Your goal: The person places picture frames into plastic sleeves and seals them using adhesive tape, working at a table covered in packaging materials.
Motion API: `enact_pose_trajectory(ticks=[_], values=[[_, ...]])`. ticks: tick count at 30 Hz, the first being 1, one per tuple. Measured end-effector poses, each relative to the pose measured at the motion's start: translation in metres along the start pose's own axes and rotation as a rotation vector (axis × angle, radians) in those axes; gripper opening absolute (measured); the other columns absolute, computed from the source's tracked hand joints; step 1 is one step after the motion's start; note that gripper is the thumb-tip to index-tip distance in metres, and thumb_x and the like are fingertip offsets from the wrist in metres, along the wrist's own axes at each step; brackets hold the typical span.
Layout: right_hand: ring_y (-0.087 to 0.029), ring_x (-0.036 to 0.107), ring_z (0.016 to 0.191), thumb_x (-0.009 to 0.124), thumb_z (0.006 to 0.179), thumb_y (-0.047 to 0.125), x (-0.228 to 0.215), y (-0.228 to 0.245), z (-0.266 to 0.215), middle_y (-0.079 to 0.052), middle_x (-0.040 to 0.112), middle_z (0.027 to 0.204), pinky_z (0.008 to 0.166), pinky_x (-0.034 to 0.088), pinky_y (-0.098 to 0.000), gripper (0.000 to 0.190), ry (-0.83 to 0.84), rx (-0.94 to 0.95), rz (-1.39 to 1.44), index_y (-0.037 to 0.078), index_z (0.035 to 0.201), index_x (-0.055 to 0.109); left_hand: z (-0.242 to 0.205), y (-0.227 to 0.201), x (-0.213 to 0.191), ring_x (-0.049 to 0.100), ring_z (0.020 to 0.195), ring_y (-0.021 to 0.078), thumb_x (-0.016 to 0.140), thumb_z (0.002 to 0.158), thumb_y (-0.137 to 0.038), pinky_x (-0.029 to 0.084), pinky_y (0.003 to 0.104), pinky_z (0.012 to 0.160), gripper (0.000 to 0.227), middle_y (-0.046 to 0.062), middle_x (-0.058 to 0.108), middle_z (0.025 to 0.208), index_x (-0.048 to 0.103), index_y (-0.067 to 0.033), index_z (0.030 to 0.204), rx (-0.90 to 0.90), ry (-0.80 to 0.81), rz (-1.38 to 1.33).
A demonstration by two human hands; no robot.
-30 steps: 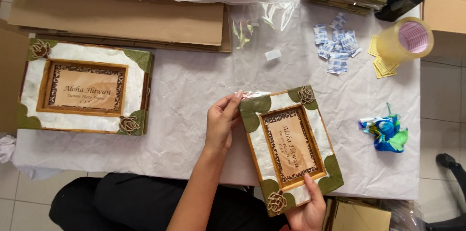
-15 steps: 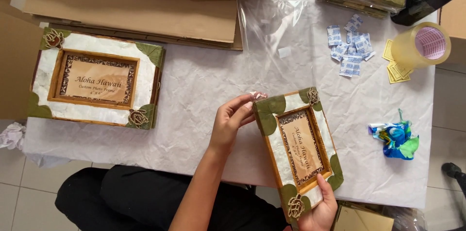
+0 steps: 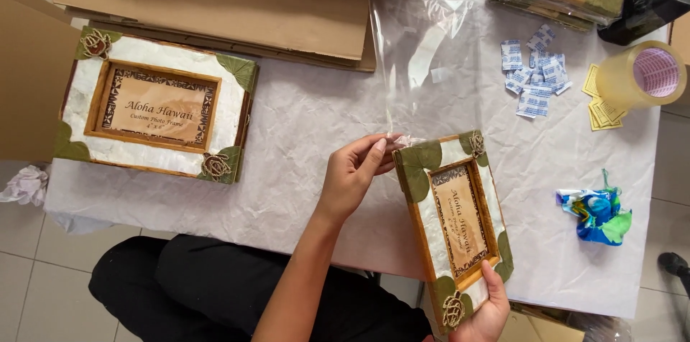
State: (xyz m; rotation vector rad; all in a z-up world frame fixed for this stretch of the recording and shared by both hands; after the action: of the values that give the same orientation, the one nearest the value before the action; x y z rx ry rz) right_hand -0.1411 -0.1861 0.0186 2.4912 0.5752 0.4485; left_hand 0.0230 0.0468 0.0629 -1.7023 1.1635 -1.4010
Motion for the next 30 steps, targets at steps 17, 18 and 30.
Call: enact_pose_trajectory(ticks=[17, 18, 30], values=[[-0.024, 0.068, 0.113, 0.059, 0.090, 0.031, -0.004, 0.001, 0.005, -0.007, 0.070, 0.128, 0.097, 0.056, -0.0412, 0.049, 0.003, -0.032, 0.001, 0.015, 0.136, 0.063, 0.004, -0.020, -0.002, 0.079, 0.084, 0.0156, 0.068, 0.094, -0.029, 0.065, 0.027, 0.076, 0.025, 0.009, 0.082, 0.093, 0.078, -0.0072, 0.098, -0.076, -0.139, 0.134], [-0.023, 0.068, 0.113, 0.060, 0.090, 0.031, -0.004, 0.002, 0.005, -0.006, 0.071, 0.128, 0.096, 0.056, -0.0405, 0.049, -0.007, -0.047, 0.001, 0.015, 0.136, 0.063, 0.004, -0.022, -0.002, 0.077, 0.081, 0.0139, 0.068, 0.094, -0.029, 0.066, 0.027, 0.075, 0.025, 0.007, 0.080, 0.088, 0.077, -0.0060, 0.094, -0.041, -0.145, 0.178], [-0.023, 0.063, 0.122, 0.055, 0.091, 0.034, 0.008, 0.002, -0.006, -0.004, 0.066, 0.138, 0.105, 0.051, -0.0415, 0.055, 0.019, -0.004, 0.012, 0.018, 0.144, 0.058, 0.001, -0.020, -0.004, 0.069, 0.080, 0.0096, 0.066, 0.097, -0.033, 0.061, 0.026, 0.079, 0.024, -0.003, 0.070, 0.082, 0.066, -0.0123, 0.084, 0.176, -0.203, 0.467]])
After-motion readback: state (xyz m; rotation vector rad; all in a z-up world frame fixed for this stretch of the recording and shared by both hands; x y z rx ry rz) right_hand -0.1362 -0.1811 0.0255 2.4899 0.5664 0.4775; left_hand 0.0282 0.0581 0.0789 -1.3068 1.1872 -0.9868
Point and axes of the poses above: each hand's wrist, its own z-axis towards the middle knuckle, its own x-axis out of the palm, y = z × x, the point moved 4 cm from there along z, towards the middle knuckle
